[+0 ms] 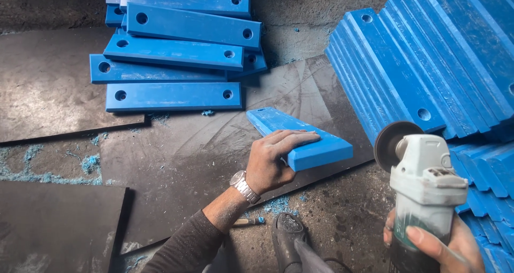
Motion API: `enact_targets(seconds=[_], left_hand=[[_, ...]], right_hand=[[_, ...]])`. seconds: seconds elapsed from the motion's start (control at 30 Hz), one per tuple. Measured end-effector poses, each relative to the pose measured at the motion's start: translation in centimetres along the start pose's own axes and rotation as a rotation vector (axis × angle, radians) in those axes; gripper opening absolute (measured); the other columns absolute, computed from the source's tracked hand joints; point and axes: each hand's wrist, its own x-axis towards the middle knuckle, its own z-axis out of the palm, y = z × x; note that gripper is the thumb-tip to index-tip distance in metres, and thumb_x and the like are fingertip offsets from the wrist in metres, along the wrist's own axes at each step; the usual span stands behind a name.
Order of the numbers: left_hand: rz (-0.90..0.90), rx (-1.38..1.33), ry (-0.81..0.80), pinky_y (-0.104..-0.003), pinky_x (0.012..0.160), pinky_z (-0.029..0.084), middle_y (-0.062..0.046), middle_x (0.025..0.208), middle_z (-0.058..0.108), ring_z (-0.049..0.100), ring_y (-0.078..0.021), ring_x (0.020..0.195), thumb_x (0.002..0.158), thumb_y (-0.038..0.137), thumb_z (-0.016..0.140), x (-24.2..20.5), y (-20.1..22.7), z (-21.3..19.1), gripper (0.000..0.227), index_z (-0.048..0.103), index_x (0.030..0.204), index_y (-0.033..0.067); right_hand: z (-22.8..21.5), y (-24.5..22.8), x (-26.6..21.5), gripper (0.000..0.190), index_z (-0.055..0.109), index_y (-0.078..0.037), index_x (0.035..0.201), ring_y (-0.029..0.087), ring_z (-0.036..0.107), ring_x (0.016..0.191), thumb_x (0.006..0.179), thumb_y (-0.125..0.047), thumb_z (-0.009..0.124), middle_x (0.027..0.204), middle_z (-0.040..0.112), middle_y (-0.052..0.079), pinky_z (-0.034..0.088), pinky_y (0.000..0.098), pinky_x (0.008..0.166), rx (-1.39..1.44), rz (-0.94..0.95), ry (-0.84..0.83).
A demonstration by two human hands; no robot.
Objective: Using an angle grinder and a hand tool to smooth the edges of blue plastic blocks before stacking them.
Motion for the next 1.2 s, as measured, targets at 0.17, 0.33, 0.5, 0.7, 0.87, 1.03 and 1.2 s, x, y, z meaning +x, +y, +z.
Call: enact_targets(seconds=[0.17, 0.33, 0.5, 0.7, 0.87, 1.03, 1.2], left_hand=[[0.025, 0.034, 0.011, -0.039, 0.1, 0.059, -0.007, 0.128, 0.072, 0.072, -0.0259, 0.119, 0.078, 0.015, 0.081, -0.1, 0.8, 2.0, 0.055, 0.067, 0.13, 0.0209], [0.029, 0.054, -0.019, -0.038, 0.1, 0.06, -0.004, 0.129, 0.072, 0.071, -0.0232, 0.12, 0.075, 0.016, 0.081, -0.5, 0.6, 3.8, 0.059, 0.067, 0.132, 0.0211], [0.035, 0.077, -0.035, -0.037, 0.098, 0.06, -0.002, 0.13, 0.073, 0.071, -0.0222, 0.121, 0.074, 0.017, 0.083, -0.5, 0.6, 4.1, 0.061, 0.067, 0.133, 0.0219], [0.045, 0.067, -0.032, -0.04, 0.102, 0.058, -0.005, 0.131, 0.071, 0.07, -0.0258, 0.123, 0.074, 0.016, 0.085, -0.5, 0.2, 2.5, 0.063, 0.065, 0.133, 0.0206], [-0.054, 0.181, 0.145, -0.04, 0.098, 0.059, -0.008, 0.122, 0.072, 0.073, -0.0281, 0.112, 0.074, 0.005, 0.079, -0.6, -4.9, 2.1, 0.061, 0.061, 0.131, 0.0171], [-0.181, 0.32, 0.101, -0.043, 0.08, 0.059, -0.015, 0.112, 0.073, 0.072, -0.0342, 0.099, 0.08, 0.014, 0.082, 3.6, -9.6, -0.9, 0.055, 0.053, 0.126, 0.0103], [-0.199, 0.524, -0.142, -0.05, 0.066, 0.055, -0.017, 0.096, 0.07, 0.07, -0.0398, 0.085, 0.076, 0.014, 0.082, 5.2, -6.6, -1.9, 0.048, 0.051, 0.113, 0.0054]], right_hand=[[0.0, 2.1, -2.2, 0.095, 0.036, 0.002, 0.157, 0.041, 0.073, 0.086, 0.081, -0.025, 0.085, 0.104, 0.062, 0.029, 0.066, 0.0539, 0.076, -0.028, 0.04, -0.193], [-0.3, 2.9, -2.9, 0.092, 0.037, -0.001, 0.153, 0.041, 0.075, 0.087, 0.079, -0.019, 0.088, 0.105, 0.064, 0.03, 0.067, 0.0552, 0.076, -0.033, 0.16, -0.188], [-1.7, 4.1, -2.9, 0.089, 0.038, -0.004, 0.151, 0.04, 0.076, 0.092, 0.079, -0.013, 0.089, 0.109, 0.066, 0.03, 0.067, 0.0559, 0.08, -0.022, 0.299, -0.214], [-7.8, 7.1, -1.6, 0.088, 0.032, 0.0, 0.155, 0.044, 0.071, 0.094, 0.086, -0.024, 0.08, 0.111, 0.062, 0.031, 0.066, 0.0608, 0.079, 0.073, 0.241, -0.158], [-11.0, 13.1, -1.2, 0.087, 0.032, 0.001, 0.161, 0.05, 0.072, 0.093, 0.09, -0.028, 0.073, 0.109, 0.064, 0.036, 0.061, 0.0665, 0.076, 0.2, 0.26, 0.046], [-7.1, 15.1, -2.0, 0.083, 0.039, 0.008, 0.151, 0.046, 0.074, 0.088, 0.083, -0.03, 0.069, 0.103, 0.068, 0.033, 0.061, 0.0607, 0.075, 0.297, 0.388, 0.138], [-5.4, 16.6, -3.8, 0.084, 0.034, 0.005, 0.159, 0.046, 0.071, 0.091, 0.092, -0.029, 0.072, 0.108, 0.066, 0.033, 0.059, 0.0605, 0.076, 0.372, 0.318, 0.142]])
